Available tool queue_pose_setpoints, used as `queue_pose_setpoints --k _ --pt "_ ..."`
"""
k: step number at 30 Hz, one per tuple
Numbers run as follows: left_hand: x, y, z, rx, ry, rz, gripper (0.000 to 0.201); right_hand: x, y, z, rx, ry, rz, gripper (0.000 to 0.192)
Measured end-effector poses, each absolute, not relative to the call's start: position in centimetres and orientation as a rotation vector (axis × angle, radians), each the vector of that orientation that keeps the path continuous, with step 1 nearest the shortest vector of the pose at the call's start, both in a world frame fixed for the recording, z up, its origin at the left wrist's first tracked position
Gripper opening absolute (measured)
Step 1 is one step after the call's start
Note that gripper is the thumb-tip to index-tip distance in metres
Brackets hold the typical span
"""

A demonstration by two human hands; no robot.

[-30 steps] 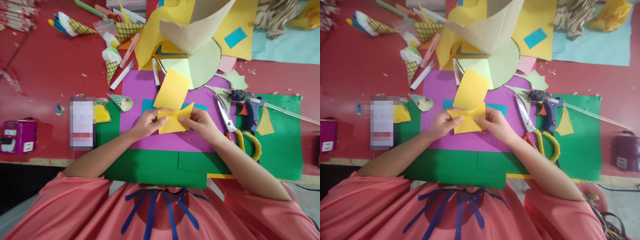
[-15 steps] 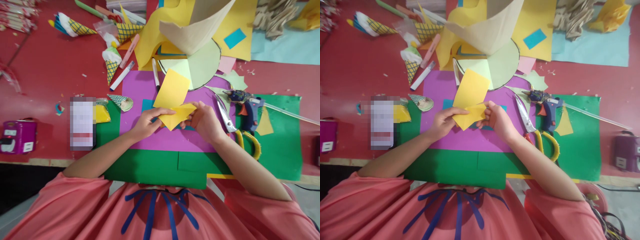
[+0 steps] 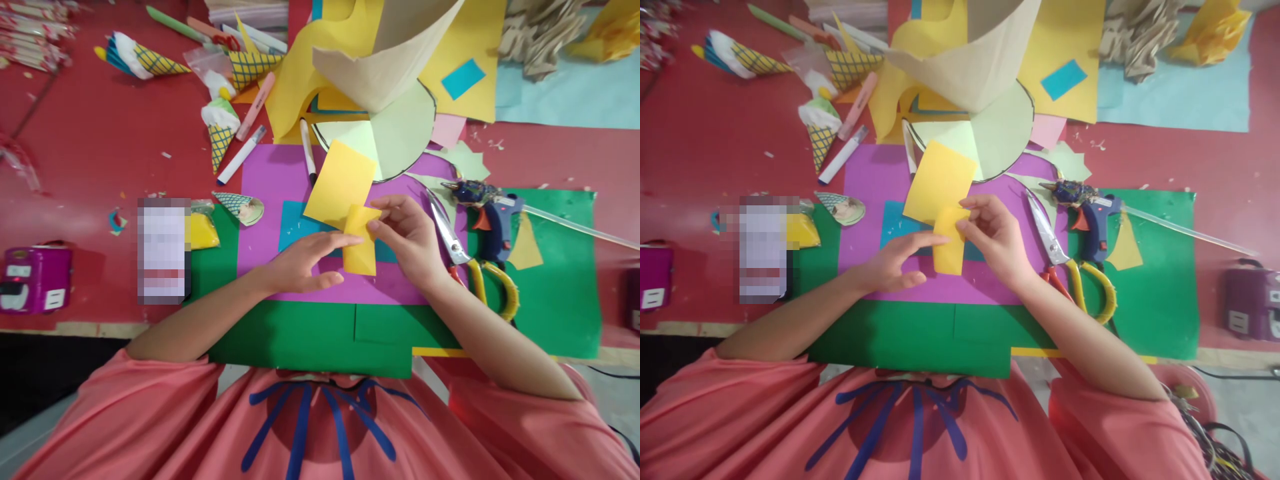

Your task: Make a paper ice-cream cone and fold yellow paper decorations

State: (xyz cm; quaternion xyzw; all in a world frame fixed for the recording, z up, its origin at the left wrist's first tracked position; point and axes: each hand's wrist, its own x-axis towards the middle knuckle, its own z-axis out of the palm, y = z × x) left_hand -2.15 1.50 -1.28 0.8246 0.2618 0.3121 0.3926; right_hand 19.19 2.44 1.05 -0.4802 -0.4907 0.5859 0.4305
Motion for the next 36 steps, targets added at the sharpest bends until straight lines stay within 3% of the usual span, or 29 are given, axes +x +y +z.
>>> queue_pose_setpoints --k 5,12,23,36 --pt "-2.1 1.6 -2.2 1.719 0.835 0.851 0.054 18.8 1.7 1.0 -1.101 -1.419 1.495 0.031" --pt "-1.8 1.7 -1.5 1.8 0.912 0.847 0.029 18.9 1.4 0.1 -1.073 -1.571 1.443 0.029" --pt "-1.6 1.4 -1.5 1.737 0.87 0.882 0.012 18.7 1.6 0.0 -1.027 -1.546 1.458 0.032" --pt "-1.6 1.8 -1.4 1.573 0.916 0.862 0.017 18.8 1.4 -0.2 -1.001 -1.615 1.4 0.022"
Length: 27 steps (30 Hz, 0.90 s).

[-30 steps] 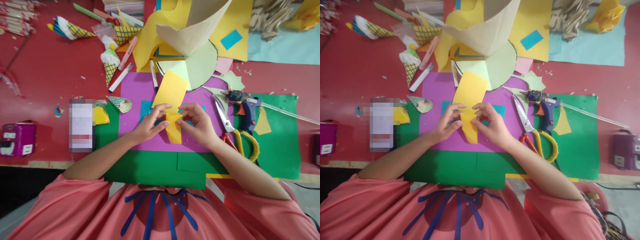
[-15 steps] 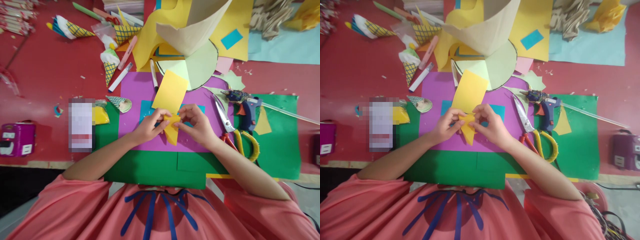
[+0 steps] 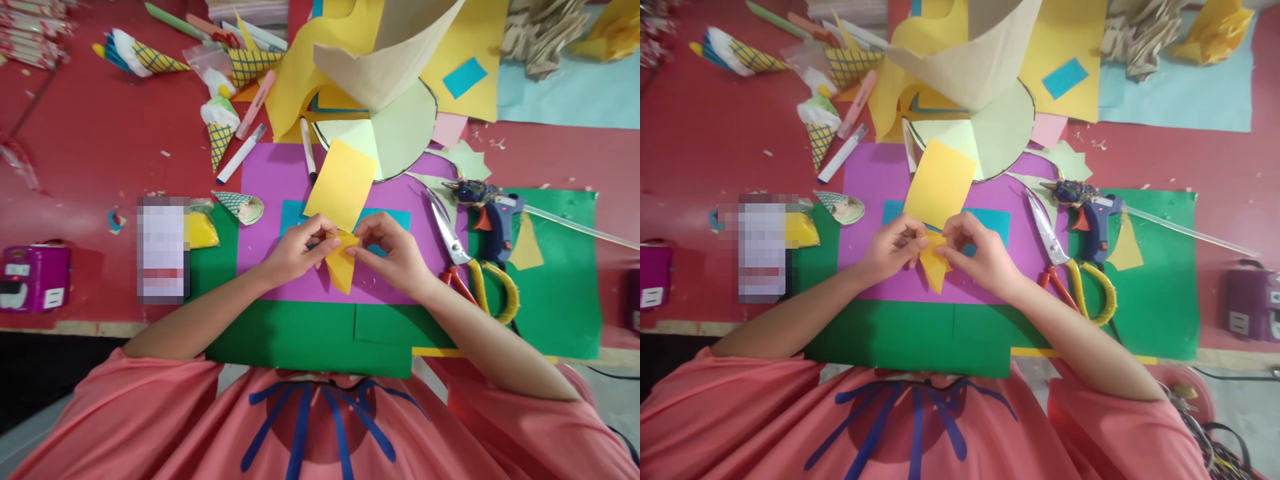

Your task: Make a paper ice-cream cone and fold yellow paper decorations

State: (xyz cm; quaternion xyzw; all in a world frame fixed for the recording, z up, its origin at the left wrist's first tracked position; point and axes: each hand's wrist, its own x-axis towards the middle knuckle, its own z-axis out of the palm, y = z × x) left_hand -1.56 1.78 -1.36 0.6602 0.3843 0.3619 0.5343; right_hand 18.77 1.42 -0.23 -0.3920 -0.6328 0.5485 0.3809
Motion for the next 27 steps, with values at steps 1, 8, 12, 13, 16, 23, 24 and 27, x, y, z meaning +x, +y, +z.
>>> queue_pose_setpoints --k 1,8,12,13,16,23,24,27 --pt "-1.6 1.8 -1.4 1.551 0.906 0.853 0.018 18.8 1.4 -0.2 -0.991 -1.621 1.382 0.022" --pt "-1.7 1.9 -1.3 1.566 0.878 0.825 0.018 18.9 1.4 0.2 -0.958 -1.64 1.376 0.019" --pt "-1.8 1.9 -1.3 1.585 0.857 0.812 0.016 18.9 1.4 0.5 -0.921 -1.664 1.352 0.015" --pt "-1.8 1.9 -1.3 1.592 0.853 0.81 0.016 18.9 1.4 0.6 -0.921 -1.674 1.348 0.014" --pt "-2.0 1.9 -1.3 1.614 0.844 0.791 0.016 18.9 1.4 0.8 -0.938 -1.701 1.372 0.011" --pt "-1.9 1.8 -0.9 1.702 0.9 0.772 0.021 18.8 1.6 1.0 -1.017 -1.6 1.469 0.015" --pt "-1.8 1.8 -0.9 1.731 0.912 0.794 0.021 18.8 1.6 0.9 -1.029 -1.583 1.471 0.016" --pt "-1.6 1.9 -0.8 1.818 0.948 0.887 0.021 18.7 1.5 0.6 -1.057 -1.547 1.474 0.017"
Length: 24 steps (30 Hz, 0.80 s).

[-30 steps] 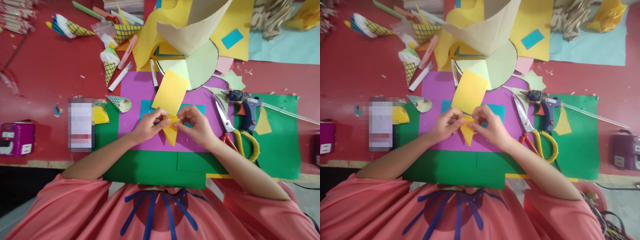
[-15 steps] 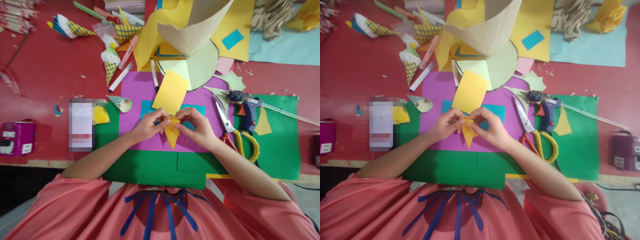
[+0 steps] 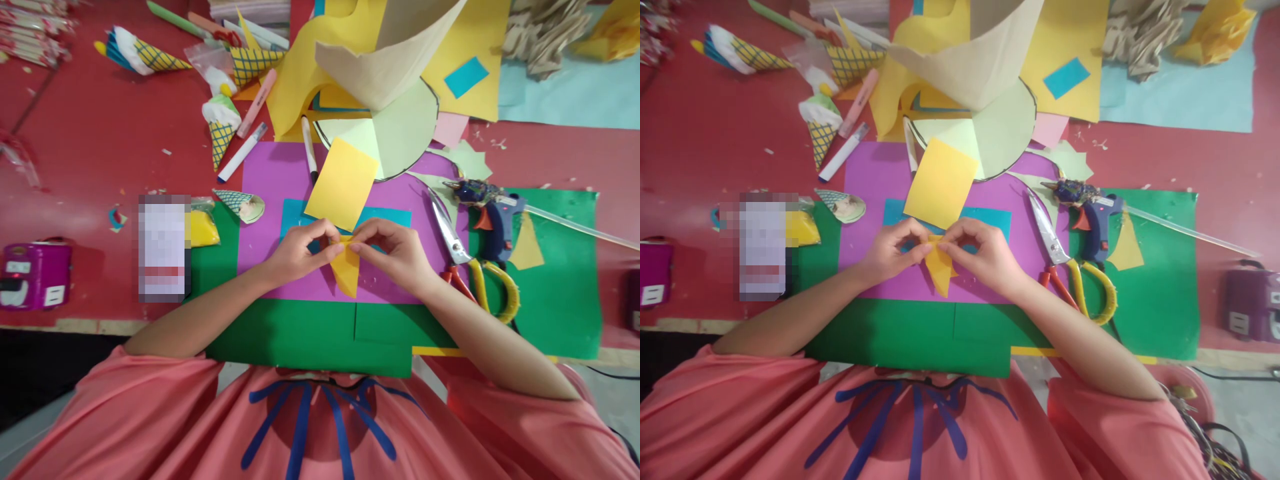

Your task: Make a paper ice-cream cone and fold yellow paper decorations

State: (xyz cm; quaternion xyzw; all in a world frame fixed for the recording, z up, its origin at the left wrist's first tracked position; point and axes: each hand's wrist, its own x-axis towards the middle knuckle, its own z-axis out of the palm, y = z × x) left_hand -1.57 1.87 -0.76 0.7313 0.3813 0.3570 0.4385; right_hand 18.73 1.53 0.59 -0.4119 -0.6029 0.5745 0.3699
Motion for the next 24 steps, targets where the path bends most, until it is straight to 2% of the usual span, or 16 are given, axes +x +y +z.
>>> queue_pose_setpoints --k 17,24 --pt "-1.03 1.8 -0.67 1.976 0.987 1.044 0.019 18.18 1.73 0.79 -1.168 -1.275 1.649 0.04" --pt "-1.3 1.81 -0.8 1.978 1.007 1.013 0.018 18.32 1.91 1.06 -1.228 -1.344 1.749 0.036"
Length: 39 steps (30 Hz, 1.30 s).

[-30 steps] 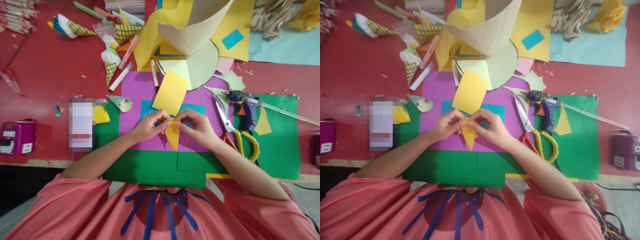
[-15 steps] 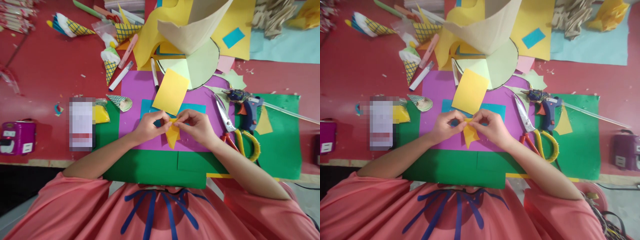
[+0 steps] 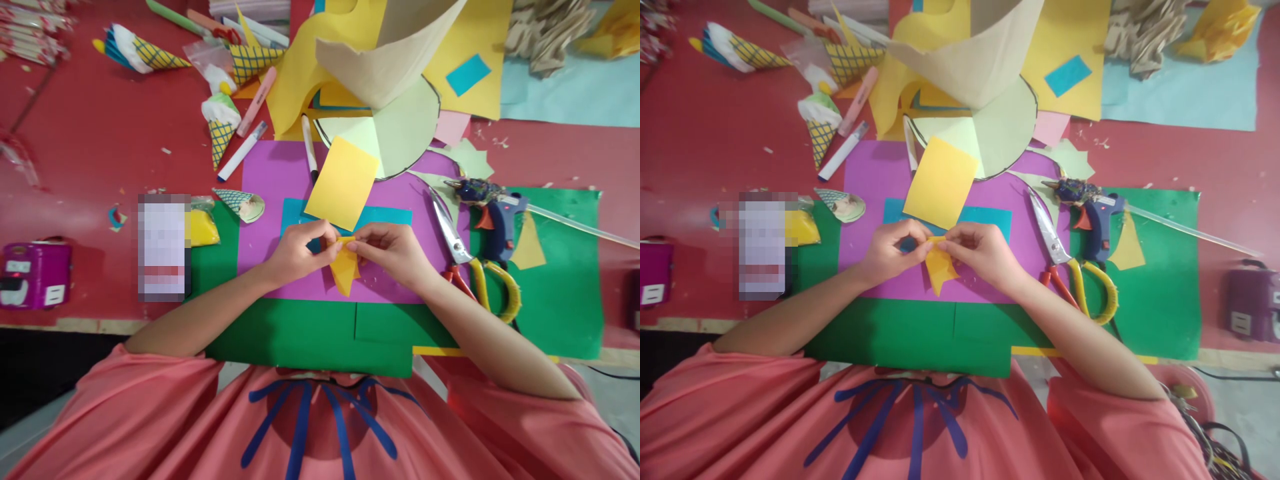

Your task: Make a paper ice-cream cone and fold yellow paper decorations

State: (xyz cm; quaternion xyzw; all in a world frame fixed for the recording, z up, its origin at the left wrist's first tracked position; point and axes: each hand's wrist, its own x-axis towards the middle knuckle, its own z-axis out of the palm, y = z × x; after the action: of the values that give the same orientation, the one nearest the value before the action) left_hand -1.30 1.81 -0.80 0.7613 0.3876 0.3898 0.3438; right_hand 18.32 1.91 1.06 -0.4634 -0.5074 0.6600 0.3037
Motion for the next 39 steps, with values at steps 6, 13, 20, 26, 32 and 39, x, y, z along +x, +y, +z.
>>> queue_pose_setpoints --k 6,13,20,26,32,39 --pt "-1.34 1.9 -0.86 1.972 1.02 0.963 0.021 18.32 1.91 1.03 -1.212 -1.366 1.732 0.036" --pt "-1.3 1.87 -0.87 1.978 1.001 0.976 0.018 18.24 1.83 0.99 -1.231 -1.357 1.724 0.038" --pt "-1.33 1.84 -0.97 1.944 1.005 0.93 0.019 18.37 1.84 1.06 -1.251 -1.407 1.702 0.04" --pt "-1.32 1.73 -0.96 1.832 1.014 0.905 0.024 18.51 1.59 1.15 -1.258 -1.436 1.676 0.04" --pt "-1.12 2.01 -0.98 1.562 1.054 1.034 0.023 18.49 1.58 1.13 -1.212 -1.411 1.655 0.038" --pt "-1.29 2.04 -1.14 1.564 1.123 1.038 0.029 18.85 1.77 1.07 -1.155 -1.523 1.755 0.034"
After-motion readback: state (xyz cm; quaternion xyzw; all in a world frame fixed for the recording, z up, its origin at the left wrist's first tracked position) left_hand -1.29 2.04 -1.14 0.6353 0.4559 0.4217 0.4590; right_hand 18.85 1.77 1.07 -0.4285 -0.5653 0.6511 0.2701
